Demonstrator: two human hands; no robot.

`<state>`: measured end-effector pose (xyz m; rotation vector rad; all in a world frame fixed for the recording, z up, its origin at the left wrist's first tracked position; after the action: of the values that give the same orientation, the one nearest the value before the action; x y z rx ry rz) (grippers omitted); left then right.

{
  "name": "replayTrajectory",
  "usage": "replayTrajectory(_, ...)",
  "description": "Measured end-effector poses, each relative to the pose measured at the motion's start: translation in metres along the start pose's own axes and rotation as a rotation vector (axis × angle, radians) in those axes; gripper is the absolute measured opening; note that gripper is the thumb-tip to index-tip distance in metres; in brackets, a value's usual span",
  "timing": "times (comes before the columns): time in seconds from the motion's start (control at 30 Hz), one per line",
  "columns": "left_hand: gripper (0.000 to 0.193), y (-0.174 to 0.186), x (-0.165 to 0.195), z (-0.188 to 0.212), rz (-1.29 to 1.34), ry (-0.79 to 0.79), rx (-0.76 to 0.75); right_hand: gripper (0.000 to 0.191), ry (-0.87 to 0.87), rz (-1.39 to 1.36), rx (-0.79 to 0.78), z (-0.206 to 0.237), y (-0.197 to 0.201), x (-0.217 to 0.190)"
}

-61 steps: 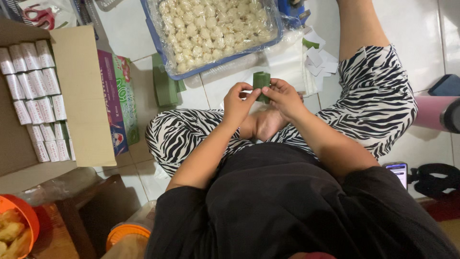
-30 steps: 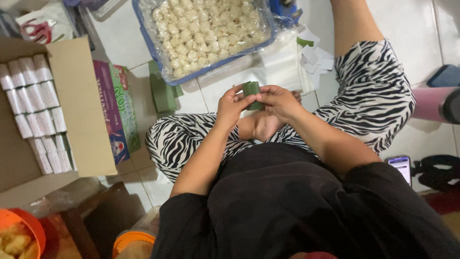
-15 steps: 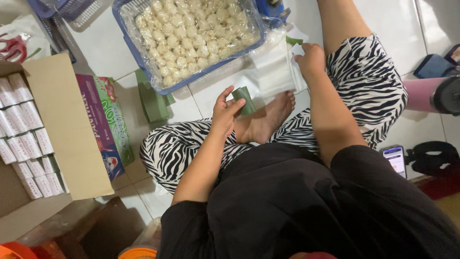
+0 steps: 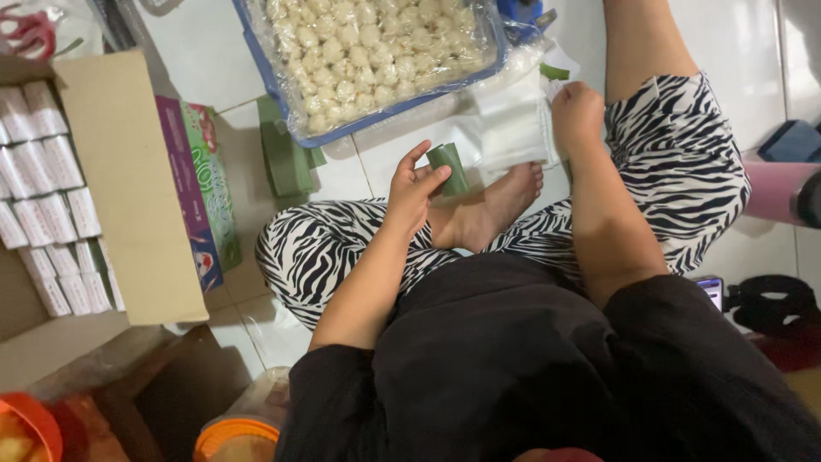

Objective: The person sits on the floor and repeatedly wraps small white food items in clear plastic, then in green paper, and finally seals them with a white label. The finished packages are placed into a cardboard box.

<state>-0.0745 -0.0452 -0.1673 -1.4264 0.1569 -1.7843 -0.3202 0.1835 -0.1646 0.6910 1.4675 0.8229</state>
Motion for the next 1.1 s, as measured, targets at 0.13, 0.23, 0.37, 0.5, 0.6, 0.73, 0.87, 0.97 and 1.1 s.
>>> replayTrajectory(0.13,0.076,0.002,0.007,-0.001,0.006,-0.029,0.009,0.023,0.055,-0.064,-0.411,0.035,0.004,-0.036)
replayTrajectory(0.23,0.075,0.002,0.008,-0.001,0.071,-0.035,0.016,0.020,-0.181,-0.554,-0.820,0.082,0.002,-0.069)
replayTrajectory(0.37,0.075,0.003,0.007,0.000,0.083,-0.044,0.039,0.014,-0.370,-0.984,-0.999,0.123,0.003,-0.105)
replayTrajectory(0.5,0.074,0.001,0.012,0.003,0.112,-0.100,0.022,0.014,-0.400,-0.987,-1.000,0.132,-0.008,-0.110)
replayTrajectory(0.6,0.075,0.001,0.013,0.005,0.136,-0.083,0.022,0.015,-0.404,-0.878,-0.893,0.124,-0.019,-0.100)
replayTrajectory(0.73,0.078,-0.002,0.015,0.007,0.142,-0.071,-0.008,0.017,-0.428,-0.845,-0.874,0.119,-0.027,-0.088)
replayTrajectory(0.87,0.078,-0.006,0.019,0.007,0.136,-0.113,-0.031,0.019,-0.401,-0.846,-0.826,0.121,-0.026,-0.090)
replayTrajectory(0.97,0.079,-0.007,0.018,0.007,0.108,-0.122,-0.011,0.019,-0.245,-0.801,-0.714,0.127,-0.014,-0.103)
replayTrajectory(1.1,0.079,-0.008,0.020,0.008,0.039,-0.177,-0.018,0.018,-0.089,-0.655,-0.570,0.138,0.001,-0.121)
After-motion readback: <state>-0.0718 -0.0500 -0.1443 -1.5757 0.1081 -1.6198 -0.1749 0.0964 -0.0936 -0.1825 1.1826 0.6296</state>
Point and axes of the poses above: each hand's wrist, its own z-axis away from the middle knuckle, its own y-axis out of the back of the hand, x = y × z, the point moved 7 cm from there along -z, towards the middle knuckle, and after that the axes turned 11 degrees about -y, right-handed, at the moved point
